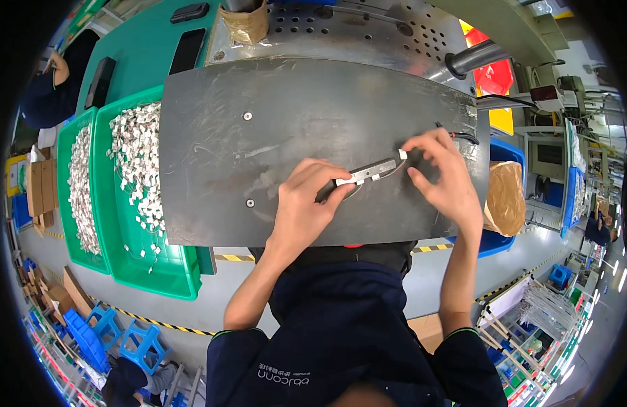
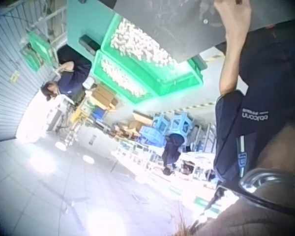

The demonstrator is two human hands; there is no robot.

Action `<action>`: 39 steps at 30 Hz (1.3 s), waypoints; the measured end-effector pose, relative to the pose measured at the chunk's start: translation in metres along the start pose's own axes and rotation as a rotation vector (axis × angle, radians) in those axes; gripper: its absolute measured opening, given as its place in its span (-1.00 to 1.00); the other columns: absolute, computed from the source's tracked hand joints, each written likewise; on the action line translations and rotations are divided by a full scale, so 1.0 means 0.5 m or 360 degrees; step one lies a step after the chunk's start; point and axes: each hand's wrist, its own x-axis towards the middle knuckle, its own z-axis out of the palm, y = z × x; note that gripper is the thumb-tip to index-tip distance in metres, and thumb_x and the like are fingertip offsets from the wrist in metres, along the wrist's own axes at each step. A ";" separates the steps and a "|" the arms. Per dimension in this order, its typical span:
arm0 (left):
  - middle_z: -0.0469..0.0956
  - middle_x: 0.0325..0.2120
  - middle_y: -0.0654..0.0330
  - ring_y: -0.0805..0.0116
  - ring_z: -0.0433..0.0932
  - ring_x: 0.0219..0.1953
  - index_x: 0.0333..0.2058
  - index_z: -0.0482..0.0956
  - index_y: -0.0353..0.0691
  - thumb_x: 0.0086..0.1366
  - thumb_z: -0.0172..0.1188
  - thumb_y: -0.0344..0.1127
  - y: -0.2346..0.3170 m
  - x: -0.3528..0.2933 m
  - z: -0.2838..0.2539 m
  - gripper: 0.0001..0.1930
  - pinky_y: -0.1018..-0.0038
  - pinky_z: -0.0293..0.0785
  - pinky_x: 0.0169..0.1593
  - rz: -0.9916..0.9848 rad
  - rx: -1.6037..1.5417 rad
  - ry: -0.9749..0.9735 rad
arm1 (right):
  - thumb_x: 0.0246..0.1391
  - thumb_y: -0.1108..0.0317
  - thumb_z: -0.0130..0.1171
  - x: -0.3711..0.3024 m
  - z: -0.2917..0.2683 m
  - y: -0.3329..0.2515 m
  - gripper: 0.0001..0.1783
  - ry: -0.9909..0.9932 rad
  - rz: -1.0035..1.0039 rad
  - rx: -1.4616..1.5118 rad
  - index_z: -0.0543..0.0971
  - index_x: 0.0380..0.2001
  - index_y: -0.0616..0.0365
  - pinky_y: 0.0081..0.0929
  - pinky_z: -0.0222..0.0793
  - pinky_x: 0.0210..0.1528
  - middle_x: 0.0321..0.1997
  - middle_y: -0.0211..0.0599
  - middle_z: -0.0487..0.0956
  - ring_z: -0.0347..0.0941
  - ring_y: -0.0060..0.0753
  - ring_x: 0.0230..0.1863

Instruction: The person assembles electronic components onto a metal frame by hand, then secures them using a press machine.

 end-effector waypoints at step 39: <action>0.72 -0.37 0.13 0.20 0.65 -0.23 -0.29 0.75 -0.27 0.18 0.50 -0.46 0.005 0.001 0.009 -0.87 0.33 0.58 -0.32 -0.0066 0.0026 0.0082 | -0.12 0.69 0.43 -0.013 0.097 0.017 -0.75 0.0247 -0.0775 0.0187 0.76 -0.31 0.19 -0.34 0.49 -0.22 -0.22 -0.30 0.62 0.56 -0.20 -0.16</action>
